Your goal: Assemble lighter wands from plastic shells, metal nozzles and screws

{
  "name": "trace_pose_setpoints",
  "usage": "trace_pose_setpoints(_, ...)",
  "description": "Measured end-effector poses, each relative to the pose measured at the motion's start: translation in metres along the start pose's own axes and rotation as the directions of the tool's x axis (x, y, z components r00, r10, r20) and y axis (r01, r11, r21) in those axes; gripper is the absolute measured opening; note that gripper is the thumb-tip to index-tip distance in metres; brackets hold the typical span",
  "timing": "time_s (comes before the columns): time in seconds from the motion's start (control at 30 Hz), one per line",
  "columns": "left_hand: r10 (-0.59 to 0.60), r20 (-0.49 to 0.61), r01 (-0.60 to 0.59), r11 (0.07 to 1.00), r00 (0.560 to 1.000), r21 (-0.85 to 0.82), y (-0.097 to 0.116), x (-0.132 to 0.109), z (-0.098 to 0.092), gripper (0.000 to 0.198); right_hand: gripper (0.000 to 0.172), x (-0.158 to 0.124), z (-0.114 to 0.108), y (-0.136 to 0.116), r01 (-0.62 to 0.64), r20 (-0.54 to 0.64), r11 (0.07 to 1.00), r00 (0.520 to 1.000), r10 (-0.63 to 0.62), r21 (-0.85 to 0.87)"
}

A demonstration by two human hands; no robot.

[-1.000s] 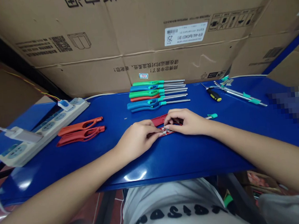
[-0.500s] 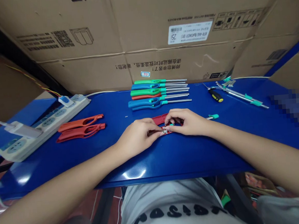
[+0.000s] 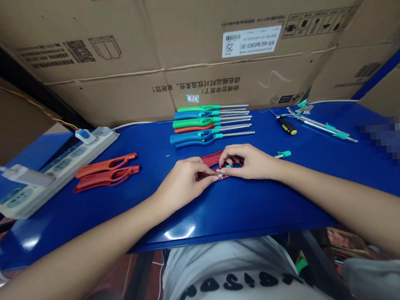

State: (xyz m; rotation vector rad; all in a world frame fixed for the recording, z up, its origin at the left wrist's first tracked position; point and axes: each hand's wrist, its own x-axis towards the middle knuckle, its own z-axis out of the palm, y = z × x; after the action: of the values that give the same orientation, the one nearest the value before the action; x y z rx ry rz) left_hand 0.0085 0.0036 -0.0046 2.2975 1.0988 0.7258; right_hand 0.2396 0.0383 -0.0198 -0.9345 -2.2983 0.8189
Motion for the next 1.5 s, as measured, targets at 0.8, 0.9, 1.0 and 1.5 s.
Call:
trace_pose_setpoints(0.8,0.027,0.023,-0.029,0.993,0.999,0.113,0.006,-0.003,-0.003,0.011,0.02,-0.012,-0.044,-0.02,-0.055,0.329,0.998,0.942,0.064,-0.038)
trace_pose_setpoints(0.9,0.022,0.019,-0.024,0.993,1.0,0.113,0.006,-0.003,-0.004,0.011,0.02,-0.012,-0.044,-0.021,-0.066,0.332,0.997,0.941,0.072,-0.027)
trace_pose_setpoints(1.0,0.016,0.022,-0.018,0.994,1.0,0.105,0.006,-0.003,-0.004,0.012,0.021,-0.012,-0.044,-0.022,-0.081,0.337,0.997,0.938,0.081,-0.013)
trace_pose_setpoints(1.5,0.043,0.04,-0.048,0.992,0.998,0.119,0.005,-0.003,-0.005,0.014,0.015,-0.012,-0.044,-0.022,-0.085,0.323,0.992,0.94,0.111,-0.095)
